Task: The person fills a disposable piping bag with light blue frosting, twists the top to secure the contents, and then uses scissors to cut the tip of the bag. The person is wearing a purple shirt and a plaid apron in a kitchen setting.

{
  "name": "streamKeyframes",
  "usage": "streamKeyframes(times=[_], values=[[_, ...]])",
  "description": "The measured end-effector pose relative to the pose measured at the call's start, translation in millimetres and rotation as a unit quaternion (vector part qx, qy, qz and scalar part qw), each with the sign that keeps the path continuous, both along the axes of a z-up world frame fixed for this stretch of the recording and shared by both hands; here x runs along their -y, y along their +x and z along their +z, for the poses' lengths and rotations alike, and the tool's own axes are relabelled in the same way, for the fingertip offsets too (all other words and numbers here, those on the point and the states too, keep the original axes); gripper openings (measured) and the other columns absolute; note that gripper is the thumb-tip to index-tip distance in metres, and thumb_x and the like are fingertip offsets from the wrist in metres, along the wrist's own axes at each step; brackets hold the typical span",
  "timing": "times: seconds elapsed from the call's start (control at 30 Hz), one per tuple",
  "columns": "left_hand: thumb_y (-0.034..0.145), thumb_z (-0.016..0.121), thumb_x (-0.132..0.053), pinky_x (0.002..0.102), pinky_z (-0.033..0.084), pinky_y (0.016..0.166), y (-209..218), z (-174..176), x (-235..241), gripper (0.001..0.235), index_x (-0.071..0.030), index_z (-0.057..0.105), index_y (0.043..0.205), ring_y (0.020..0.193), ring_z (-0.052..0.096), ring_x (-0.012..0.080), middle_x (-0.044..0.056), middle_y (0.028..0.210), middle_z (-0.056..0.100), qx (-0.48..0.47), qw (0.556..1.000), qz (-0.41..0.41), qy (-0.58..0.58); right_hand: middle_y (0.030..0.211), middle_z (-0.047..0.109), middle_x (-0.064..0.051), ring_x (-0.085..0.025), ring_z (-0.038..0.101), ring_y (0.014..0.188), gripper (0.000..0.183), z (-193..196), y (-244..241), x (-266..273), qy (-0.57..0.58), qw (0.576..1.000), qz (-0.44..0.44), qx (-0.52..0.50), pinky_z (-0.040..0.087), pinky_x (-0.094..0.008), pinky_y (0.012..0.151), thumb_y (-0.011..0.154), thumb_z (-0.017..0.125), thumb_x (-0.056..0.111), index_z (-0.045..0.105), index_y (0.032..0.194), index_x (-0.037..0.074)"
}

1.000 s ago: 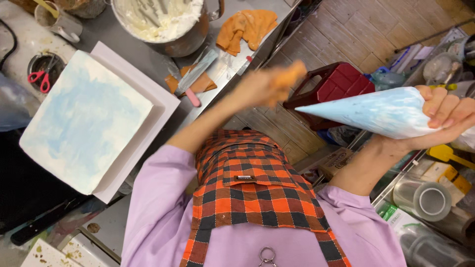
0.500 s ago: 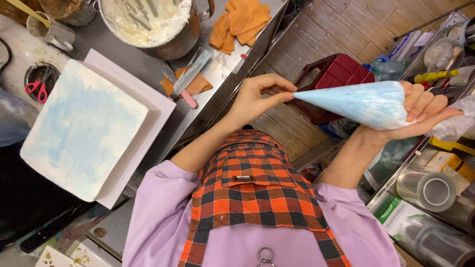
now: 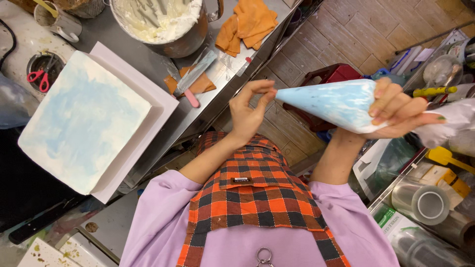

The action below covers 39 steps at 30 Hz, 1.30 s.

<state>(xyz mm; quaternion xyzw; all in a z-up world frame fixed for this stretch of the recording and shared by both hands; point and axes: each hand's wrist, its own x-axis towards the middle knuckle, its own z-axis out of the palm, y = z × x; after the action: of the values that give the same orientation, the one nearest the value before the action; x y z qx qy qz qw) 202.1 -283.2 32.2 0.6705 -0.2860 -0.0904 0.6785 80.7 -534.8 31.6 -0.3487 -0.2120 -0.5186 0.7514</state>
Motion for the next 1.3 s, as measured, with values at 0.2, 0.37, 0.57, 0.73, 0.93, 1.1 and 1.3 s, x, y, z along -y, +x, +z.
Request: streamKeyframes(times=[0.2,0.37,0.57,0.73,0.93,1.1,1.3], values=[[0.088,0.073,-0.044,0.045,0.042,0.115,-1.0,43.3,2.7,0.082,-0.001,0.037,0.148,0.123,0.062,0.0361,0.024,0.143,0.056,0.175,0.98,-0.094,0.013,0.11,0.067,-0.014,-0.028,0.066,0.11,0.048,-5.6,50.8,-97.9,0.172,0.98,0.044,-0.093,0.055,-0.039,0.095,0.108,0.032,0.049,0.059,0.113,0.01],[0.085,0.085,-0.05,0.051,0.018,0.138,15.5,57.6,-2.3,0.1,-0.009,0.026,0.155,0.122,0.056,0.0335,0.01,0.151,0.057,0.242,0.911,-0.231,0.24,0.167,0.033,-0.019,-0.034,0.033,0.157,0.055,-3.2,68.9,-124.8,0.134,0.963,0.108,-0.208,0.037,-0.047,0.128,0.115,0.041,0.044,0.041,0.156,0.007],[0.101,0.081,-0.046,0.046,0.018,0.135,28.0,35.2,-10.2,0.116,-0.005,-0.006,0.166,0.162,0.013,0.0458,0.028,0.171,0.002,0.095,0.965,-0.242,-0.044,0.173,0.013,-0.012,-0.026,0.017,0.162,0.064,3.8,60.6,-157.4,0.016,0.958,-0.051,-0.282,0.026,-0.045,0.135,0.113,0.046,0.047,0.036,0.163,0.01],[0.086,0.089,-0.047,0.052,0.016,0.143,33.0,20.6,-14.5,0.125,-0.011,0.003,0.169,0.156,0.036,0.0298,0.01,0.161,0.034,0.181,0.912,-0.298,0.219,0.176,0.015,-0.011,-0.026,0.015,0.165,0.064,-0.8,50.0,-153.7,-0.01,0.937,-0.044,-0.346,0.017,-0.043,0.138,0.118,0.036,0.054,0.038,0.158,0.004],[0.098,0.083,-0.036,0.046,0.015,0.136,5.8,19.6,-12.9,0.119,-0.009,-0.011,0.166,0.166,0.004,0.0402,0.016,0.176,-0.015,-0.022,0.96,-0.279,-0.033,0.176,0.009,-0.009,-0.03,0.019,0.162,0.066,-4.5,55.1,-164.4,0.146,0.964,-0.006,-0.221,0.027,-0.051,0.134,0.114,0.037,0.052,0.026,0.167,0.014],[0.08,0.091,-0.042,0.048,0.019,0.131,17.8,18.4,-3.3,0.134,-0.007,-0.007,0.164,0.159,0.016,0.047,0.021,0.173,-0.001,0.101,0.958,-0.267,0.03,0.179,0.009,-0.007,-0.026,0.017,0.162,0.063,-10.9,49.0,-166.7,0.091,0.948,-0.048,-0.302,0.03,-0.054,0.132,0.115,0.042,0.049,0.035,0.164,0.01],[0.081,0.089,-0.037,0.046,0.031,0.129,5.0,15.4,-8.4,0.106,-0.018,0.032,0.168,0.149,0.042,0.0365,0.014,0.168,0.043,0.075,0.952,-0.275,0.112,0.167,0.038,-0.017,-0.038,0.039,0.155,0.056,-14.6,41.0,-114.1,0.19,0.953,0.134,-0.194,0.039,-0.059,0.126,0.109,0.039,0.049,0.058,0.144,0.01]])
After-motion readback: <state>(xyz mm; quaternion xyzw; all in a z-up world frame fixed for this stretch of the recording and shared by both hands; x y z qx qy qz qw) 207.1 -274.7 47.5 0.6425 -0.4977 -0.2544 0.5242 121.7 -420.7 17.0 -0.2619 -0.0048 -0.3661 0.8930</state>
